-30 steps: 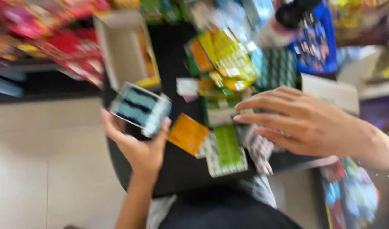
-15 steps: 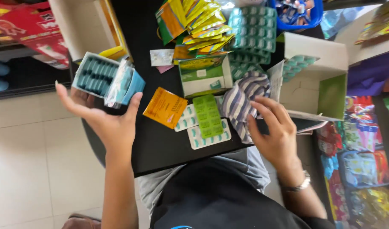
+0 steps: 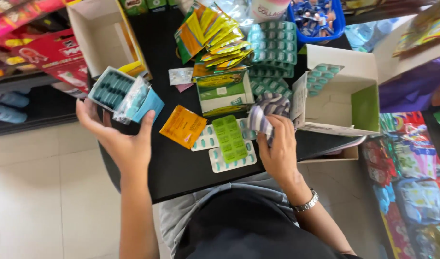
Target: The person wipes the surface of several pill blister packs with a striped cloth. They pick up the blisters from a table, wipe them, and place them into a box. The person also handles a small plastic bag and wipes the blisters inside it.
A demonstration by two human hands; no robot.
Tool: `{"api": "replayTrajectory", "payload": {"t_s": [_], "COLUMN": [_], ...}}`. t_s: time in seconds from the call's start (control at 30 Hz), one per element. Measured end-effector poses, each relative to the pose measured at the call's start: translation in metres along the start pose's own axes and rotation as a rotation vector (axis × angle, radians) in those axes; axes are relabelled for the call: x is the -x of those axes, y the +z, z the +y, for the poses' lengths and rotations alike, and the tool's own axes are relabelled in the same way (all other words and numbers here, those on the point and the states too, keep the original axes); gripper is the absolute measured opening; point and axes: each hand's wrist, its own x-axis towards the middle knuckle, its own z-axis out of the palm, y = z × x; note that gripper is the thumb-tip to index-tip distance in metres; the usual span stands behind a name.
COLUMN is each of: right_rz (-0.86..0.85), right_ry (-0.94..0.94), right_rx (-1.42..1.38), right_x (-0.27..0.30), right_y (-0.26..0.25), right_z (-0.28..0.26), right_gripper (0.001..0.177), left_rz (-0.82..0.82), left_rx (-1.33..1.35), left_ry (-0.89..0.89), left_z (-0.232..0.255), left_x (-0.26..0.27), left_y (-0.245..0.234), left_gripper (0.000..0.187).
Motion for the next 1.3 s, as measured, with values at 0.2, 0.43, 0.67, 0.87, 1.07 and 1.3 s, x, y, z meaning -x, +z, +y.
{"api": "replayTrajectory", "payload": {"t_s": [0.2,0.43,0.67,0.87,1.07,1.3], "right_rz": [0.183,0.572,0.429,0.379,0.344,0.247], "right_ry": [0.108,-0.044,-0.006,0.004,0.086,0.121], "right_rx": [-0.244,-0.373,-0.58,-0.619,-0.639,-0.554], "right_x": [0.026,0.059,0.06,0.06,0.055,0.054], "right_y": [0.005,0.022,0.008,0.007,0.002,0.0], "right_z": [0.021,0.041,0.046,0.045,0.044,0.045], "right_gripper": [0.033,0.034,0.043,0.047,0.043,0.044], "left_rz": [-0.036,-0.562,-0.705,-0.601,-0.422,-0.074], "left_rx": [-0.163,-0.26,-0.228,-0.219,-0.074,-0.537], "left_ry": [0.085,0.239,0.26,0.385,-0.037,0.209], "left_z": [0.09,0.106,0.107,0.088,0.065,0.072], "left_x": [0.052,0.067,0.046,0.047,0.03,0.035], "left_y": [0.032,0.061,0.051,0.031,0.021,0.035], "left_gripper": [0.088,0.076,0.068,0.045,0.031,0.027]}}
